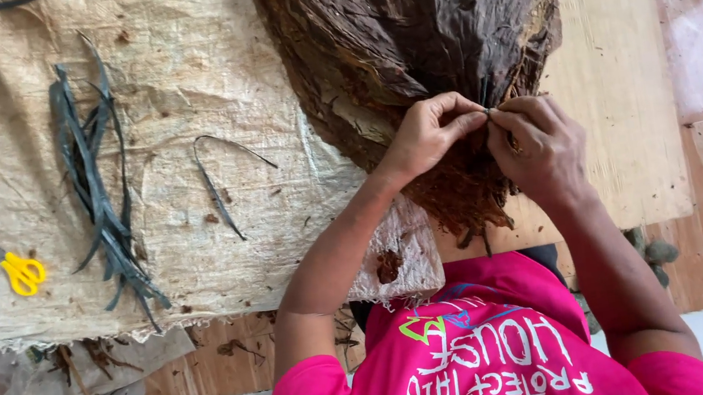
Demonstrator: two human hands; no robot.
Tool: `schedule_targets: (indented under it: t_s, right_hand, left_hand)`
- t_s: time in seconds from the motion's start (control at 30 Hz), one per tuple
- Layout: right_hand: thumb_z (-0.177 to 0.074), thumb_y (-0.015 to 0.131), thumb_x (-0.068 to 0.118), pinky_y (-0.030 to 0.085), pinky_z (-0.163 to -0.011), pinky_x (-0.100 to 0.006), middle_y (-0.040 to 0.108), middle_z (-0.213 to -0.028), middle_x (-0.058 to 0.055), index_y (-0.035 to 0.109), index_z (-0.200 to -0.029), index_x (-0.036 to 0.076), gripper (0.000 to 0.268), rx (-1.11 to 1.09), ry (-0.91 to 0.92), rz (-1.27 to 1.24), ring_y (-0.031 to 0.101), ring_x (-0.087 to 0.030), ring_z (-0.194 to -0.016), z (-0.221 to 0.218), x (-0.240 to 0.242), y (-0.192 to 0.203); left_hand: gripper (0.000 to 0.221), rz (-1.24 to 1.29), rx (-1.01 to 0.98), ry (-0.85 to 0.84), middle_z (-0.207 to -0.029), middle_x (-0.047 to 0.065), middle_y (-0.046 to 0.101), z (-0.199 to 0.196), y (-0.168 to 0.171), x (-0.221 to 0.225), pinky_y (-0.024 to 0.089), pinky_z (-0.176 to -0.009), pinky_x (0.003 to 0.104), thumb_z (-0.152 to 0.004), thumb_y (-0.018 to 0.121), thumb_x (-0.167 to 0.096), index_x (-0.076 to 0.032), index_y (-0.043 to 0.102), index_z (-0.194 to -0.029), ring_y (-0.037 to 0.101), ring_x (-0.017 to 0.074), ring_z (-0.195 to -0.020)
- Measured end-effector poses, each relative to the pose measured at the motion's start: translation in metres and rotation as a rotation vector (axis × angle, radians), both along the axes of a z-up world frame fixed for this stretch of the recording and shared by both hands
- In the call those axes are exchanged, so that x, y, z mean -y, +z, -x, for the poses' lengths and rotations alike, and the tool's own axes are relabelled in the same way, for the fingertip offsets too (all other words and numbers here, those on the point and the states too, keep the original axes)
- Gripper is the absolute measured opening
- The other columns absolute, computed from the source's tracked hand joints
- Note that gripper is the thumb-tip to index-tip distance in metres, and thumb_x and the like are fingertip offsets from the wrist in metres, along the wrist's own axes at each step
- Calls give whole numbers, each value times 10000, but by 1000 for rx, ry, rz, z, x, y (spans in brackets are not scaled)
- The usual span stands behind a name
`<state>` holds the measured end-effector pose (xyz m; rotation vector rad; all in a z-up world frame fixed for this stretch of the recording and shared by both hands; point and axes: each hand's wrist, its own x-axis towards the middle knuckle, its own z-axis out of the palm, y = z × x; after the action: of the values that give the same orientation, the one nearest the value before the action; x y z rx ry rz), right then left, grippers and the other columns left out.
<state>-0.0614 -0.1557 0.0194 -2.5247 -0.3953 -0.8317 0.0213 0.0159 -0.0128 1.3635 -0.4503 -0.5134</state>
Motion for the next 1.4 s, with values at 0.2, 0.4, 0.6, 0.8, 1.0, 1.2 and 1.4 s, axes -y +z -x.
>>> schedule_targets:
  t_s: [0.2, 0.4, 0.6, 0.8, 1.0, 1.2, 1.4]
  right_hand:
    - [-936, 753, 91, 519, -724, -565, 592, -1015, -229, 642, -967, -25, 163, -388, 7, -187, 631, -469, -881, -5, 20, 12]
    - [-1013, 593, 118, 510, -777, -511, 562, -906, -218, 665, -933, -62, 209, -845, 40, -470, 572, -348, -835, -14, 49, 18]
    - [-992, 695, 85, 517, -766, -499, 557, -846, -201, 675, -886, -71, 190, -854, 30, -357, 601, -347, -833, -13, 61, 23]
    - [-994, 676, 82, 509, -791, -527, 565, -832, -188, 669, -885, -63, 183, -905, 60, -432, 599, -340, -846, -10, 66, 20]
    - [-1121, 546, 98, 453, -686, -282, 623, -987, -128, 644, -1193, -21, 170, -751, 90, -836, 529, -153, -860, -4, 62, -10]
    - [-1015, 750, 206, 330, -1057, -770, 263, -1403, -204, 484, -1459, 118, 525, -550, 56, -849, 309, -607, -1325, -11, 10, 33]
    - [-1099, 600, 288, 394, -1076, -450, 393, -1262, -115, 639, -1286, 131, 247, -39, 87, -489, 426, -286, -1228, -41, 23, 22]
  left_hand:
    - [131, -38, 92, 20, -807, 91, 678, -3, 6, 2, 599, -676, 247, -920, 780, -215, -99, 776, -981, 691, 123, -761]
    - [66, -120, 226, 86, -753, 45, 630, -8, 13, -8, 590, -590, 222, -903, 778, -162, -101, 771, -928, 706, 113, -647]
    - [41, -185, 294, 102, -743, 25, 582, -13, 0, -13, 580, -550, 230, -918, 756, -143, -103, 754, -906, 706, 120, -603]
    - [42, -157, 314, 104, -743, 43, 579, -15, 13, -14, 573, -562, 240, -919, 756, -127, -90, 749, -902, 715, 138, -633]
    - [73, -130, 294, 131, -783, 28, 577, -10, 47, -14, 542, -625, 225, -964, 732, -184, -113, 751, -956, 667, 98, -685]
    - [71, -26, 286, 208, -870, 40, 645, 1, 62, -16, 572, -702, 247, -948, 754, -179, -131, 762, -1001, 681, 107, -822]
    - [58, 237, 22, 465, -884, 17, 604, -11, 55, -55, 649, -624, 268, -1070, 530, -114, -119, 571, -1029, 680, 158, -679]
